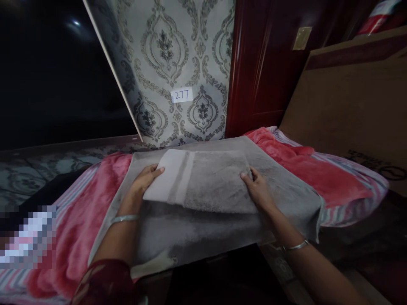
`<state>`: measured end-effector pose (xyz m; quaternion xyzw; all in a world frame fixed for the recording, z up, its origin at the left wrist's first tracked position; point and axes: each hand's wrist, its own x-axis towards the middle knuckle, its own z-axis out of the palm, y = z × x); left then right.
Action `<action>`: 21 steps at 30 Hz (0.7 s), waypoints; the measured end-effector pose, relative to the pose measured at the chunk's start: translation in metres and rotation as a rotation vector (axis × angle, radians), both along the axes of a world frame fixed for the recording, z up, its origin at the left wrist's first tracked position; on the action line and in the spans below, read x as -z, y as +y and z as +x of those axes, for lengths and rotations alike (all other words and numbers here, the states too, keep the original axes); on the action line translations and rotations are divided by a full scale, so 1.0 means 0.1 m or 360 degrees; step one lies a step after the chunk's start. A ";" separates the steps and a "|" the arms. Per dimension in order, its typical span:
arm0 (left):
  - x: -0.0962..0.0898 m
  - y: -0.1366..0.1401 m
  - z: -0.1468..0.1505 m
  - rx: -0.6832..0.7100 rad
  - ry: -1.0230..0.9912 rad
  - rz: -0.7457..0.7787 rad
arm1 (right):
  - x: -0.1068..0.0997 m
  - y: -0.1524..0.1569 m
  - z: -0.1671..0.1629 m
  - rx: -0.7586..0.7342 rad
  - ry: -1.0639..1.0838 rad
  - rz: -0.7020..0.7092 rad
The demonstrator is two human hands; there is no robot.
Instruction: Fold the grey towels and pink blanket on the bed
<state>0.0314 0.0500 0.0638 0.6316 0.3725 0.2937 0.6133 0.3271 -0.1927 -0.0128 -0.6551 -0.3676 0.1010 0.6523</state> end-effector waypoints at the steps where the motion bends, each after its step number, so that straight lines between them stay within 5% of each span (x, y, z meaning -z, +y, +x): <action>1: 0.05 0.05 0.02 -0.0020 0.0014 -0.0048 | 0.05 -0.02 -0.02 -0.0046 0.0100 -0.0029; 5: 0.34 0.10 -0.06 -0.0140 0.0049 -0.0280 | 0.31 -0.14 -0.01 -0.0332 0.0415 -0.0209; 8: 0.47 0.02 -0.21 -0.0118 0.0016 -0.0285 | 0.39 -0.21 0.04 -0.0329 0.0366 -0.0234; 17: 0.56 -0.18 -0.31 -0.0058 -0.0156 -0.0192 | 0.29 -0.18 -0.05 -0.0308 0.0433 -0.0257; 21: 0.48 -0.15 -0.23 -0.0220 -0.0415 -0.0399 | 0.22 -0.22 -0.13 -0.0269 0.0647 -0.0279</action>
